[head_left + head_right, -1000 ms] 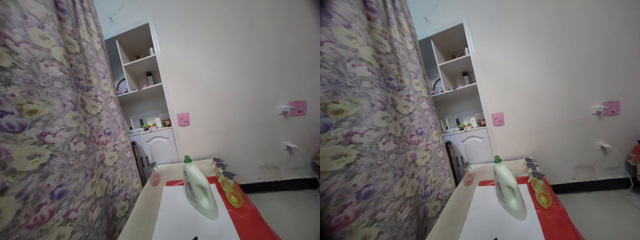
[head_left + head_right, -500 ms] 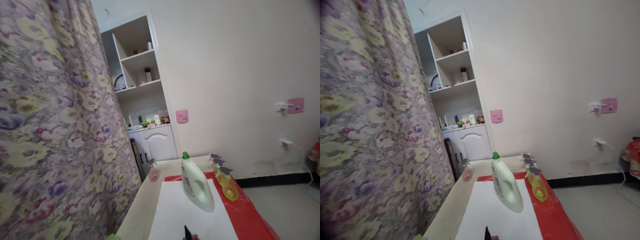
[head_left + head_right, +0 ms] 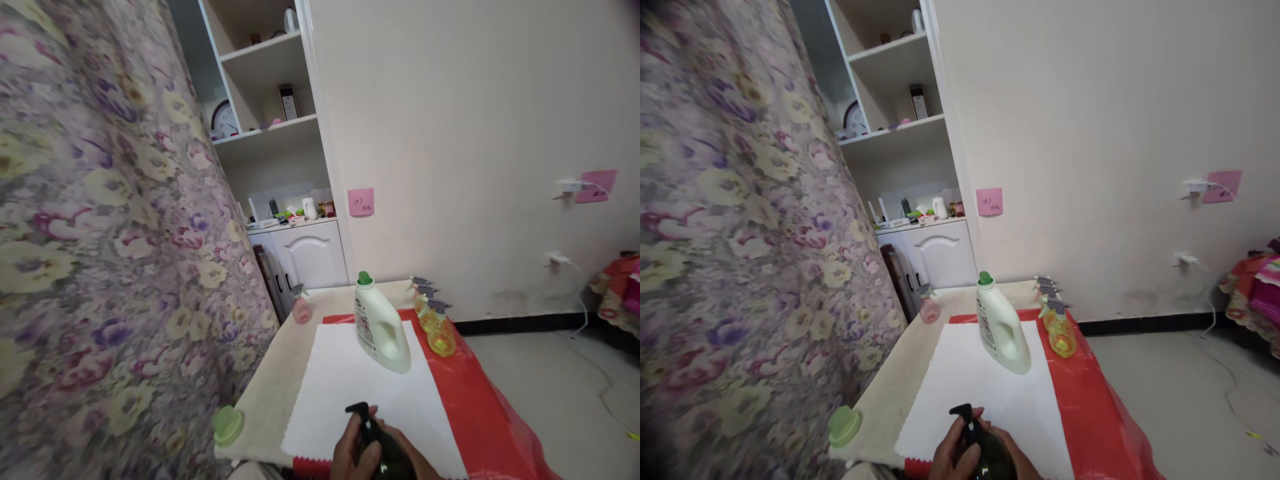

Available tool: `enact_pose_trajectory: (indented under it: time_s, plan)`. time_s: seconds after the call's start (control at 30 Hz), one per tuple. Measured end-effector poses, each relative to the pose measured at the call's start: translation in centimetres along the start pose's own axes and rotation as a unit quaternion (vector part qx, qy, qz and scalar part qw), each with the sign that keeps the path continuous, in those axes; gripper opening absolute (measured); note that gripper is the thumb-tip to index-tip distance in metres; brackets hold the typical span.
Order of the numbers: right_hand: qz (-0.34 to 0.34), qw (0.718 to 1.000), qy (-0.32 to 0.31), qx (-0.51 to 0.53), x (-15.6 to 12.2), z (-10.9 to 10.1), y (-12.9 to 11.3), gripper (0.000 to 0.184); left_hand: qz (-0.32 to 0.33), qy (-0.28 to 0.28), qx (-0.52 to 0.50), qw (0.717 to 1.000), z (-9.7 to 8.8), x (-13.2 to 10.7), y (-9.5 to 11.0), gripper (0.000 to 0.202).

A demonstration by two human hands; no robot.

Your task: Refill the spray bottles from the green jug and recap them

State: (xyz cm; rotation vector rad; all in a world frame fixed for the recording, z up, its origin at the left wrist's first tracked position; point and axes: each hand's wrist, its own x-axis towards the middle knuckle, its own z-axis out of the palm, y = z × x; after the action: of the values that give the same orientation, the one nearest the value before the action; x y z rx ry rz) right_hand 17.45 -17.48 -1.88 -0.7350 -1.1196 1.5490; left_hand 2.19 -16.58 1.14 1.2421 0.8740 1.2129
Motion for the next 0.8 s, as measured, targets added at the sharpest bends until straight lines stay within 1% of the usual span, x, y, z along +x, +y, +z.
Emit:
enact_pose_trajectory:
  time_s: [0.1, 0.13, 0.2, 0.27, 0.33, 0.4, 0.5, 0.6, 0.7, 0.8]
  plan:
    - [-0.032, 0.999, -0.008, -0.034, -0.6, 0.3, -1.0, 0.067, -0.005, 0.002, 0.002, 1.0, 0.1, -0.1, 0.3, 0.059]
    - [-0.044, 0.998, -0.016, -0.048, -0.8, 0.4, -1.3, 0.068, -0.013, 0.011, 0.001, 1.0, 0.2, -0.1, 0.4, 0.057]
    - [-0.052, 0.995, -0.043, -0.067, -1.0, 0.5, -1.4, 0.075, -0.028, 0.041, -0.002, 0.999, 0.4, 0.0, 1.0, 0.054]
    - [-0.051, 0.994, -0.065, -0.077, -1.0, 0.2, -1.0, 0.09, -0.034, 0.077, 0.001, 0.996, 0.6, 0.2, 1.9, 0.049]
    - [-0.048, 0.992, -0.071, -0.088, -0.7, -0.3, -0.1, 0.103, -0.029, 0.102, 0.009, 0.994, 0.6, 0.6, 3.1, 0.046]
    - [-0.053, 0.992, -0.066, -0.096, -0.5, -1.0, 1.0, 0.109, -0.01, 0.114, 0.012, 0.993, 0.6, 1.0, 4.4, 0.045]
    - [-0.061, 0.991, -0.064, -0.103, -0.2, -1.9, 2.4, 0.113, 0.024, 0.117, 0.016, 0.993, 0.3, 1.4, 6.0, 0.042]
    - [-0.061, 0.99, -0.06, -0.112, 0.0, -2.4, 3.0, 0.113, 0.044, 0.114, 0.012, 0.992, 0.1, 1.6, 7.1, 0.039]
    - [-0.061, 0.991, -0.049, -0.112, 0.1, -2.5, 3.1, 0.11, 0.061, 0.126, -0.014, 0.99, -0.1, 1.9, 7.5, 0.041]
    - [-0.062, 0.991, -0.039, -0.109, 0.1, -2.6, 3.0, 0.107, 0.077, 0.155, -0.061, 0.983, -0.5, 2.3, 7.6, 0.045]
